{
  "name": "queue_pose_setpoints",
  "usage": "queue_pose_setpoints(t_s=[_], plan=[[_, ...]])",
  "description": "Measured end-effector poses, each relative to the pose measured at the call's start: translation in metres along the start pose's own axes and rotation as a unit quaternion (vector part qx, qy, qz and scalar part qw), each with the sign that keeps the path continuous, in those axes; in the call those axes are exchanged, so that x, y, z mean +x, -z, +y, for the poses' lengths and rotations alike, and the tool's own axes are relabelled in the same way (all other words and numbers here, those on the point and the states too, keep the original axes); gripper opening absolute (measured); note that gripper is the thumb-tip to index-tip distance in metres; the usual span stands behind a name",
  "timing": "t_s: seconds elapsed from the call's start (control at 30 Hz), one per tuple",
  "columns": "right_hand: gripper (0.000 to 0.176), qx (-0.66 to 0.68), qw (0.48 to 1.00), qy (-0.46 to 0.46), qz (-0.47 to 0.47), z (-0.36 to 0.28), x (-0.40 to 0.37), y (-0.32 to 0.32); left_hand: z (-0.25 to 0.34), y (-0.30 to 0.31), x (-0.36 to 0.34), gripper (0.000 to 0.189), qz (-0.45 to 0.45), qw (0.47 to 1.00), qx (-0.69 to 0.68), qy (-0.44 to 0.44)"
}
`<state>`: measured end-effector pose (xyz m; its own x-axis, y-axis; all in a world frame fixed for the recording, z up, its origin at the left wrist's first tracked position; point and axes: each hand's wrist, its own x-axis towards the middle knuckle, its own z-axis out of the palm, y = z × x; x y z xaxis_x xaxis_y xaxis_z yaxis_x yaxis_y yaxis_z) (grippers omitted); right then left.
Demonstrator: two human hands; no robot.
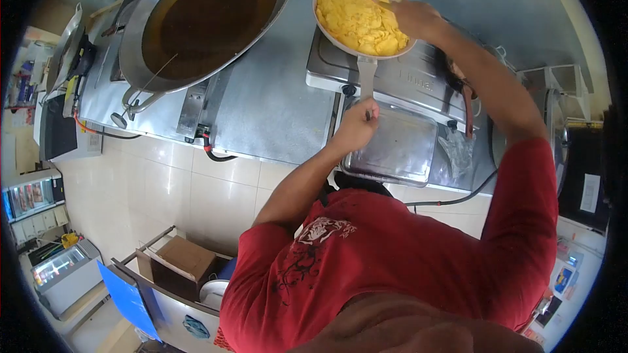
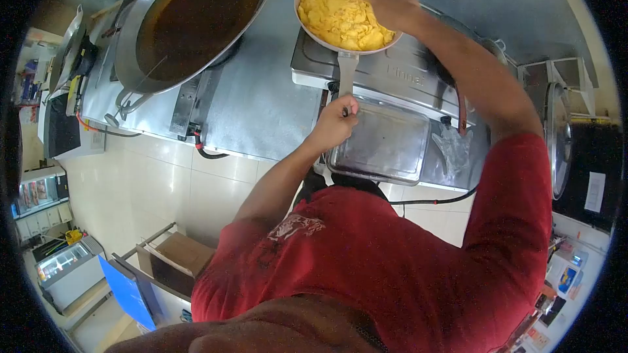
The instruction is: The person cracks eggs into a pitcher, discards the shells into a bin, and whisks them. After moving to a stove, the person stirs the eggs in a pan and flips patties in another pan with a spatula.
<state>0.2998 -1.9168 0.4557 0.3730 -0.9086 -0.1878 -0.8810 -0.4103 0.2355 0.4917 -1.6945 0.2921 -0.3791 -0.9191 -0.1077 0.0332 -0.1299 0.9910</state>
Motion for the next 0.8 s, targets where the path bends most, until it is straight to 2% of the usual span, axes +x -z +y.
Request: queue_pose_setpoints(t_s=[0.1,0.2,0.23,0.3,0.33,0.37,0.43,0.5,0.57,0.63,0.77,0.8], plan=[[0.056,-0.042,0.996,0.025,-0.081,-0.006,-0.049,0.048,-0.007,-0.003,0.005,0.017,-0.006,1.000,-0.025,-0.003],[0.058,-0.065,0.994,0.051,-0.078,-0.023,-0.079,0.048,-0.008,-0.003,0.003,0.017,-0.005,1.000,-0.013,-0.015],[0.052,-0.058,0.995,0.040,-0.074,-0.025,-0.071,0.039,-0.007,-0.003,0.002,0.017,-0.007,1.000,-0.004,-0.015],[0.043,-0.045,0.996,0.019,-0.072,-0.029,-0.042,0.006,-0.024,-0.005,0.005,0.017,0.025,0.993,0.033,-0.110],[0.033,-0.037,0.999,-0.009,-0.032,-0.028,-0.027,0.001,-0.025,-0.008,0.006,0.016,0.028,0.993,0.030,-0.108],[0.037,-0.047,0.998,-0.012,-0.040,-0.020,-0.016,0.001,-0.026,-0.010,0.007,0.016,0.031,0.994,0.027,-0.106],[0.045,-0.066,0.996,-0.022,-0.051,-0.003,-0.007,0.026,-0.011,-0.005,0.004,0.016,0.000,1.000,-0.017,-0.004],[0.047,-0.082,0.994,-0.017,-0.071,0.011,-0.028,0.059,-0.007,-0.003,0.005,0.011,0.008,1.000,0.000,0.007],[0.045,-0.094,0.992,-0.001,-0.085,-0.004,-0.078,0.104,-0.003,-0.002,0.002,0.011,0.009,1.000,0.001,0.006],[0.042,-0.089,0.992,-0.003,-0.093,-0.026,-0.110,0.101,-0.004,-0.003,0.002,0.011,0.023,0.999,0.008,-0.032],[0.048,-0.070,0.996,0.003,-0.054,-0.012,-0.072,0.010,-0.019,-0.004,0.004,0.016,0.016,0.995,0.035,-0.092],[0.048,-0.081,0.995,-0.007,-0.049,-0.010,-0.062,0.018,-0.016,-0.003,0.006,0.016,0.012,0.997,0.024,-0.066]])
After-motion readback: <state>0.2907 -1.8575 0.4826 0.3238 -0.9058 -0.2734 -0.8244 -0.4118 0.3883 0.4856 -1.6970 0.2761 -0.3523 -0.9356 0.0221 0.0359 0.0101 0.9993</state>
